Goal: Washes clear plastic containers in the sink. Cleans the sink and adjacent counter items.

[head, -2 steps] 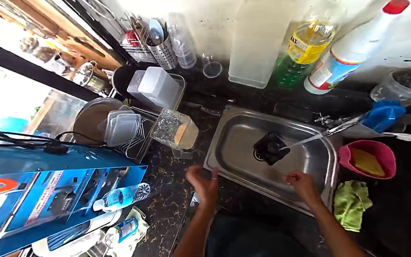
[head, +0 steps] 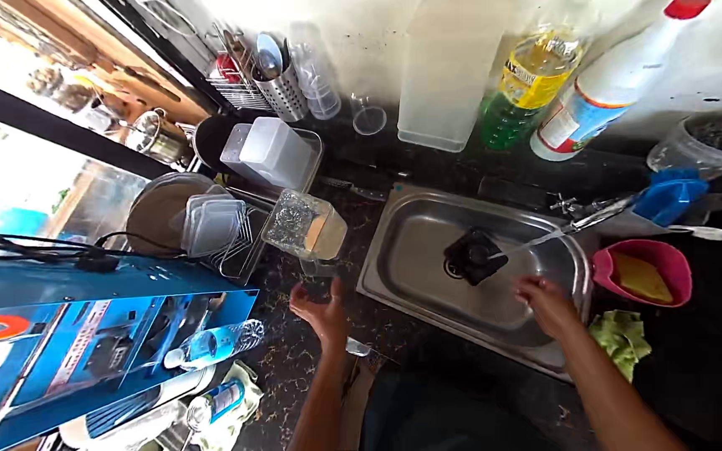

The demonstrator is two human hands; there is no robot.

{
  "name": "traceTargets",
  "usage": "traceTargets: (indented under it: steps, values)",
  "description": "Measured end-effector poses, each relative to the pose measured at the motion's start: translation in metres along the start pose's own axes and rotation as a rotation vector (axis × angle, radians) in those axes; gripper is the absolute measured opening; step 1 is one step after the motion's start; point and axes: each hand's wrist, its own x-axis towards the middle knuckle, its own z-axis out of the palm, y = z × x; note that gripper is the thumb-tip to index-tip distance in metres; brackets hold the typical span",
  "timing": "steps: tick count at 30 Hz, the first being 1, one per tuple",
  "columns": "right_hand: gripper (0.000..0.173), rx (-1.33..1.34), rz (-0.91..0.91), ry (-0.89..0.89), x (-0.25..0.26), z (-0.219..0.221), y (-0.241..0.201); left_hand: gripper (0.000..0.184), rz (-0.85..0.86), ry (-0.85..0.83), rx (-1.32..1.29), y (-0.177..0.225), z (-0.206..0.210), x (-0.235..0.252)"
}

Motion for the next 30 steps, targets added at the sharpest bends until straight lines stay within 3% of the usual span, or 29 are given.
traceTargets:
  steps: [1, 4, 6, 8, 12, 14, 16, 20, 22, 23, 26, 30]
  values:
    - [0.026, 0.178, 0.038, -0.011, 0.011, -0.001, -0.019, 0.08, -0.043, -0.014, -0.054, 0.0, -0.002, 0.017]
    - [0.026, 0.677, 0.141, -0.033, 0.033, 0.009, -0.077, 0.03, -0.092, -0.133, -0.281, 0.003, 0.016, 0.047]
    - [0.028, 0.943, 0.167, -0.028, 0.038, 0.017, -0.102, 0.022, -0.051, -0.151, -0.39, 0.004, 0.033, 0.051]
    - [0.027, 1.033, 0.148, -0.086, 0.042, 0.021, -0.111, 0.02, 0.018, -0.122, -0.413, 0.013, 0.042, 0.051]
    - [0.032, 1.204, 0.136, -0.195, 0.034, 0.013, -0.118, 0.026, 0.128, -0.209, -0.172, 0.056, 0.033, 0.043]
    - [0.03, 1.093, 0.14, -0.142, 0.024, 0.01, -0.124, 0.031, 0.171, -0.356, 0.057, 0.087, 0.031, 0.037]
    - [0.037, 0.893, 0.129, -0.215, 0.013, 0.006, -0.126, 0.04, 0.216, -0.561, 0.249, 0.113, 0.044, 0.03]
    - [0.038, 0.776, 0.125, -0.21, 0.019, 0.0, -0.118, 0.048, 0.277, -0.921, 0.444, 0.125, 0.11, 0.0]
    - [0.048, 0.716, 0.083, -0.295, 0.018, -0.007, -0.108, 0.051, 0.29, -1.06, 0.548, 0.127, 0.141, -0.019]
    - [0.051, 0.693, 0.062, -0.321, 0.015, -0.011, -0.105, 0.051, 0.287, -1.121, 0.597, 0.13, 0.153, -0.027]
    - [0.041, 0.561, 0.026, -0.144, 0.013, -0.03, -0.094, 0.052, 0.291, -1.261, 0.714, 0.146, 0.178, -0.047]
    - [0.045, 0.56, 0.051, -0.139, 0.009, -0.055, -0.075, 0.057, 0.425, -1.399, 0.959, 0.172, 0.203, -0.062]
